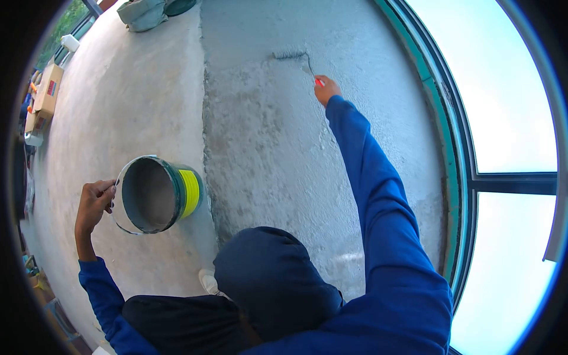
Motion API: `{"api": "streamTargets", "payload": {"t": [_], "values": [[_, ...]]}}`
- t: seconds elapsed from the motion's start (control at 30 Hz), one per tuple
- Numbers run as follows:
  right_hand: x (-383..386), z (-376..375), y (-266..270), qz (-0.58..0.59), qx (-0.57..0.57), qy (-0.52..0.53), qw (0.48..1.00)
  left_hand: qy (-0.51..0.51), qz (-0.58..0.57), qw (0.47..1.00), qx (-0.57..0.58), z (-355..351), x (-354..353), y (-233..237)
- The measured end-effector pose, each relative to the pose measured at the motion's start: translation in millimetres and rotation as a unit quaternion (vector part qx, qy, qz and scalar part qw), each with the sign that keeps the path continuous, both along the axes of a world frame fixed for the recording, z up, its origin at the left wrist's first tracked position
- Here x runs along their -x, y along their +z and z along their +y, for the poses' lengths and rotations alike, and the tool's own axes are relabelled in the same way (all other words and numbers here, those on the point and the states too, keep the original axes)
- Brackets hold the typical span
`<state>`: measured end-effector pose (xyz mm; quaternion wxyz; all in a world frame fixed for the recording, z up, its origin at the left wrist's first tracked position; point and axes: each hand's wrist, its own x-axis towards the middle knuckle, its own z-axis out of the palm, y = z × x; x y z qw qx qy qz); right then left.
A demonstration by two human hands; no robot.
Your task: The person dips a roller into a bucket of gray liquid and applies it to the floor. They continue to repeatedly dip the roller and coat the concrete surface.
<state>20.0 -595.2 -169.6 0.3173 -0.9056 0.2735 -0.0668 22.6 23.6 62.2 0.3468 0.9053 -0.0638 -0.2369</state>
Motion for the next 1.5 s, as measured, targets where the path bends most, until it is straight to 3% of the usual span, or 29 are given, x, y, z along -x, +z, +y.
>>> {"api": "streamTargets", "payload": {"t": [0.27,0.5,0.67,0.87,1.2,1.33,1.43,1.5], "values": [[228,37,2,-0.052,0.051,0.075,0.995,-0.003,-0.019,1.0,-0.007,-2,4,-1],[414,121,62,0.074,-0.032,-0.034,0.996,-0.007,-0.032,0.999,-0.021,-7,11,3],[457,126,88,0.11,-0.12,-0.107,0.981,0.0,-0.03,0.999,-0.017,-6,13,2],[392,80,47,0.034,-0.023,-0.062,0.997,-0.004,-0.031,0.999,-0.026,-5,11,2],[117,-22,-31,-0.09,0.084,0.019,0.992,0.011,-0.015,1.0,-0.024,-11,7,3],[-4,-48,5,0.007,-0.049,-0.066,0.997,0.004,-0.007,1.0,-0.025,-8,3,2],[-46,-35,55,0.035,-0.142,-0.109,0.983,0.008,-0.002,1.0,-0.014,-5,1,0],[-69,-41,52,0.022,-0.147,-0.105,0.983,0.013,0.003,1.0,-0.014,-8,1,2]]}}
